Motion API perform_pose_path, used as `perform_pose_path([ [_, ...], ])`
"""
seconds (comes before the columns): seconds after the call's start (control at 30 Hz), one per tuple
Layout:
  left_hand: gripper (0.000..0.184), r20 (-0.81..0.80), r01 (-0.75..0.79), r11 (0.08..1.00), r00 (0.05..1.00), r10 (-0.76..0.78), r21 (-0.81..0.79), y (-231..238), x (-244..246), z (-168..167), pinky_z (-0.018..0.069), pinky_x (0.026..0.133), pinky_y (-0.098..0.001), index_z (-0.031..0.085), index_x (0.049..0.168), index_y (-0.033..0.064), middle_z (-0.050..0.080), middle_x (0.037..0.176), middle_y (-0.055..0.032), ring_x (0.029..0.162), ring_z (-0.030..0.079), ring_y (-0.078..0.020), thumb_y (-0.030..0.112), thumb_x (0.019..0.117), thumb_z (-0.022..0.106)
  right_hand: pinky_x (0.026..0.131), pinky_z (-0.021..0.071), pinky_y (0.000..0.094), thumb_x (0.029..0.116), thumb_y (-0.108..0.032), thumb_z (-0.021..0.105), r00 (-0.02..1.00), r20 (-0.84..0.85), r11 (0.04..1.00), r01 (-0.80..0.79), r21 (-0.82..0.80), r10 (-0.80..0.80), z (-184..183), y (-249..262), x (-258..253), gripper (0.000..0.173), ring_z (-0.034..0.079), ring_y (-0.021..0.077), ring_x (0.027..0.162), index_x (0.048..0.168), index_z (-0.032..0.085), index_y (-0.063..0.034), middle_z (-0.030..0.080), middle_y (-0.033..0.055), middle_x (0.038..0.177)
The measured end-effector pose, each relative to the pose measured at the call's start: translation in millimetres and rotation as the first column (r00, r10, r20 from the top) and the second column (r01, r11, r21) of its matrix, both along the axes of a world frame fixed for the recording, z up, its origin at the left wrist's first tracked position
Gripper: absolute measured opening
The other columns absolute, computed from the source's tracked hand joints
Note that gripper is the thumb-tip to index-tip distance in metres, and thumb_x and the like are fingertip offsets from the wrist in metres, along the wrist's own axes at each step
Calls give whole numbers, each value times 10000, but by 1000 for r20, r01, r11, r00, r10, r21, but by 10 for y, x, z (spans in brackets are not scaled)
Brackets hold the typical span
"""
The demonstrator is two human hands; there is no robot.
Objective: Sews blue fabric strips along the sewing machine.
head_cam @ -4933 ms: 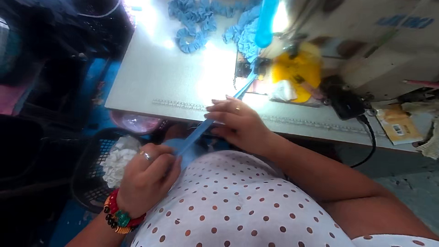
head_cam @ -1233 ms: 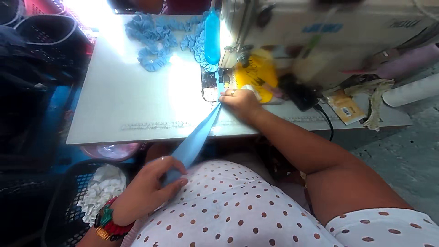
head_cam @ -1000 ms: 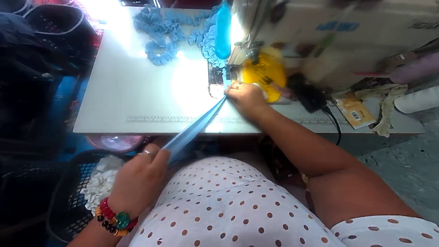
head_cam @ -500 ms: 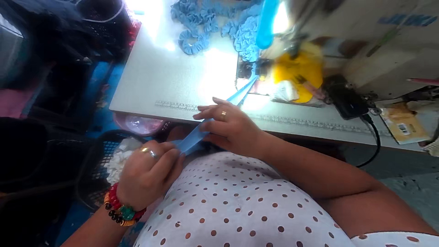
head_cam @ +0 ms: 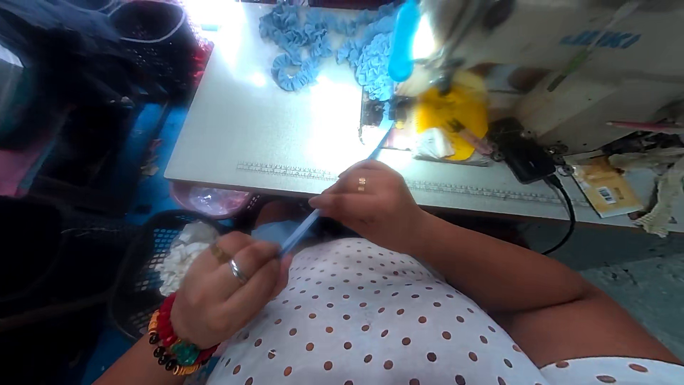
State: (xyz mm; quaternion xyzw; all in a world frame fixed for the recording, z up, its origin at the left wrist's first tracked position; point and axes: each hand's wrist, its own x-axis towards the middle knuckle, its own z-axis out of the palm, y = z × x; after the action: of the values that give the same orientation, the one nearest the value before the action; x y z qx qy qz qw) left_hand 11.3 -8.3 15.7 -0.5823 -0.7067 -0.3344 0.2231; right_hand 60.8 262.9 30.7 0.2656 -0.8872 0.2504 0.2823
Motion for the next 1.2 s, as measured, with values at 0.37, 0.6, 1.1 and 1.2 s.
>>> perform_pose_path([
  [0.37,356,636,490,858,714,-293,-155,337,-110,-75,502,855,-175,606,1226,123,683,1023,-40,954,636,-51,426,1054,535,882,608,371,1027,-61,535,966,253,987,14,158,-54,-230,512,1006,212,755,223,948,1033,744,-92,773,95,957],
  [0.6,355,707,426,866,695,-129,-261,471,-240,-304,514,793,-158,634,1267,173,702,1035,3,887,629,2,413,1009,592,923,608,380,1009,-41,562,976,167,973,105,205,-141,-705,870,756,205,763,223,965,1000,767,-56,777,110,944],
  [1.1,304,792,237,947,609,29,-217,458,-231,-543,491,901,-181,725,1105,128,669,1038,18,999,606,-5,183,1043,433,821,609,475,981,-48,577,924,146,924,320,211,-353,-772,1515,-224,218,753,322,995,1044,786,-56,766,168,1079],
  [1.2,326,730,82,922,639,243,-379,591,-183,-580,525,838,-307,683,1115,114,668,1053,-38,963,631,-108,393,989,568,886,587,489,1001,-81,562,861,183,870,428,244,-475,-770,1544,-345,238,738,321,1050,1091,782,-76,759,166,1109],
])
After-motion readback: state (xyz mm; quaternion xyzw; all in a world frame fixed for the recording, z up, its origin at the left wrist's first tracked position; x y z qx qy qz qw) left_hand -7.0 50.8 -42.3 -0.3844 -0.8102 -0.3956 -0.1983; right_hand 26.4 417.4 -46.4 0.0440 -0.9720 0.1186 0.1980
